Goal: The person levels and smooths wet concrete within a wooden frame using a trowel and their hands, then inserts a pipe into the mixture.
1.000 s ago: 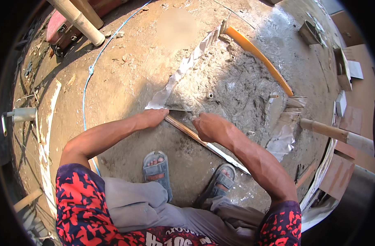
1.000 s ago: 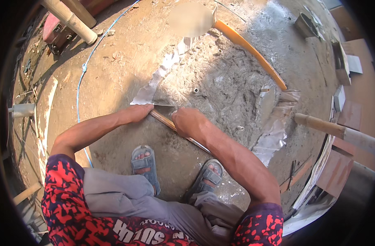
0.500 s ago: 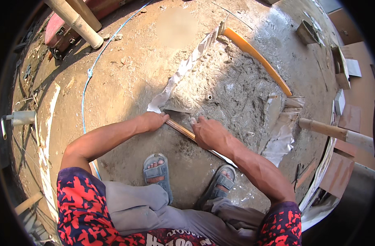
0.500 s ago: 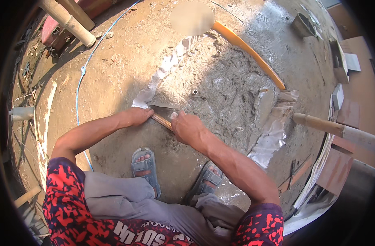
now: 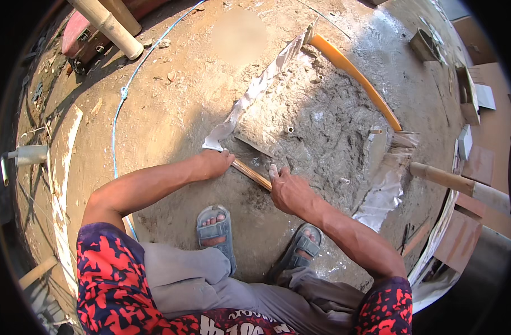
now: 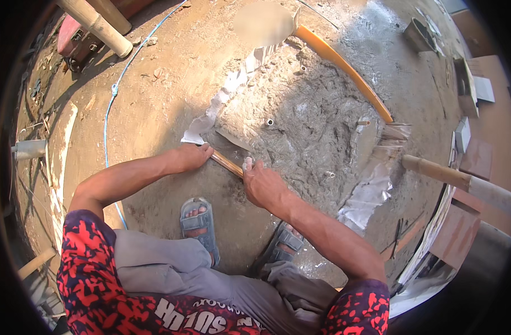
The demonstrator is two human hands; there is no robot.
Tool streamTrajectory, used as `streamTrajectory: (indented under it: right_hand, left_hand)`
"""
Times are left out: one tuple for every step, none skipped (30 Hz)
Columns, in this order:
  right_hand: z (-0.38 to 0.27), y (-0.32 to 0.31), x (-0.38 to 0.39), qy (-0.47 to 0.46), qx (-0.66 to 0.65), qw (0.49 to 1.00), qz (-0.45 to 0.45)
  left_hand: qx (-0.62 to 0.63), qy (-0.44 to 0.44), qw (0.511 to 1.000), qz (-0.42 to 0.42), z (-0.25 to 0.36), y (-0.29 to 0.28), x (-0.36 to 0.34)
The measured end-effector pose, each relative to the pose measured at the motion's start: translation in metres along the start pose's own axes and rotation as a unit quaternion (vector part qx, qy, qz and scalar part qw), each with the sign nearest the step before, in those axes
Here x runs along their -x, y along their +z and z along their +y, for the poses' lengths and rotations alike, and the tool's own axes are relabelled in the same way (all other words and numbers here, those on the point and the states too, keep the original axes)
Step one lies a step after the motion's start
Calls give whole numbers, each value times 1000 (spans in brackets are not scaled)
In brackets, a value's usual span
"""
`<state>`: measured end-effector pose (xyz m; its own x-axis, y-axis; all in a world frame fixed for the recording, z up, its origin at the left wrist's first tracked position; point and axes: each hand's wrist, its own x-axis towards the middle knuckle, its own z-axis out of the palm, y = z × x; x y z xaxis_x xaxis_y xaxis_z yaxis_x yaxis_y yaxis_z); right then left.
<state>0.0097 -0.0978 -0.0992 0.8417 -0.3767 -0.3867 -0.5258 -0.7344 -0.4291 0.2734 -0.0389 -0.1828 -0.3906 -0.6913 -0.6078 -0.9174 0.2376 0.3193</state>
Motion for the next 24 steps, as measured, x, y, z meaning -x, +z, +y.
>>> streamTrajectory:
  right_hand:
    - [-5,0,-1,-7,0,1000,-2]
    - [-4,-6,-3,6,-3,1000,4]
    - [0,-14,-5,18,-5,1000,10]
    - [0,-18,-5,26,-12,999,13]
    - [0,-14,-5,19,-7,1000,-4]
    - [0,-8,-4,11,-2,1000,-20]
    - [2,-7,-3,8,9,999,-34]
    - [4,-9,0,19,-5,1000,-21]
    - [7,-12,3,30,-19,999,-8]
    - [5,-10,5,33,-40,999,1]
    - [5,-8,6,28,-28,999,1]
    - [8,-7,8,24,-16,1000,1]
    - [12,-10,10,25,1,1000,5]
    - [14,-12,15,27,-9,1000,-6]
    - [16,-13,21,30,-20,999,-16]
    - [15,-15,25,28,-32,999,-30]
    - [14,-19,28,34,-26,999,-23]
    - [13,-24,30,40,-20,999,-16]
    - [13,-29,33,48,-12,999,-8]
    - [13,-31,37,48,-7,999,-24]
    - [13,-32,40,48,-3,998,-40]
    - [15,-30,45,53,0,997,-56]
    - [19,-29,46,54,-7,998,-38]
    - [25,-29,45,54,-14,998,-20]
  left_hand:
    - [6,2,1000,-6,0,-1,1]
    - [-1,2,1000,-2,0,-3,-1]
    - [-6,1,1000,2,-1,-5,-4]
    - [-10,-2,1000,1,-1,-2,-2]
    - [11,-24,1000,-3,-4,6,-3]
    - [32,-45,998,-7,-7,17,-5]
    - [52,-62,997,-5,-10,20,-9]
    - [49,-45,998,1,-4,6,-7]
    - [47,-28,998,6,1,-9,-3]
    - [50,-19,999,4,6,-13,7]
    - [51,-21,998,8,1,-6,7]
    - [51,-23,998,12,-8,2,3]
    - [49,-20,998,22,-8,-7,3]
    - [51,-23,998,12,-5,-14,4]
    - [53,-25,998,3,-2,-20,6]
    - [58,-31,998,-9,3,-26,12]
    - [33,-20,999,-15,-2,-22,11]
    - [7,-9,1000,-21,-10,-18,8]
    - [-18,4,1000,-25,-13,-22,6]
    - [-18,2,999,-33,-14,-23,5]
    - [-17,-1,999,-42,-15,-24,6]
    - [-19,2,998,-52,-14,-28,4]
    - [-21,13,998,-51,-16,-33,2]
    - [-24,23,998,-52,-19,-38,1]
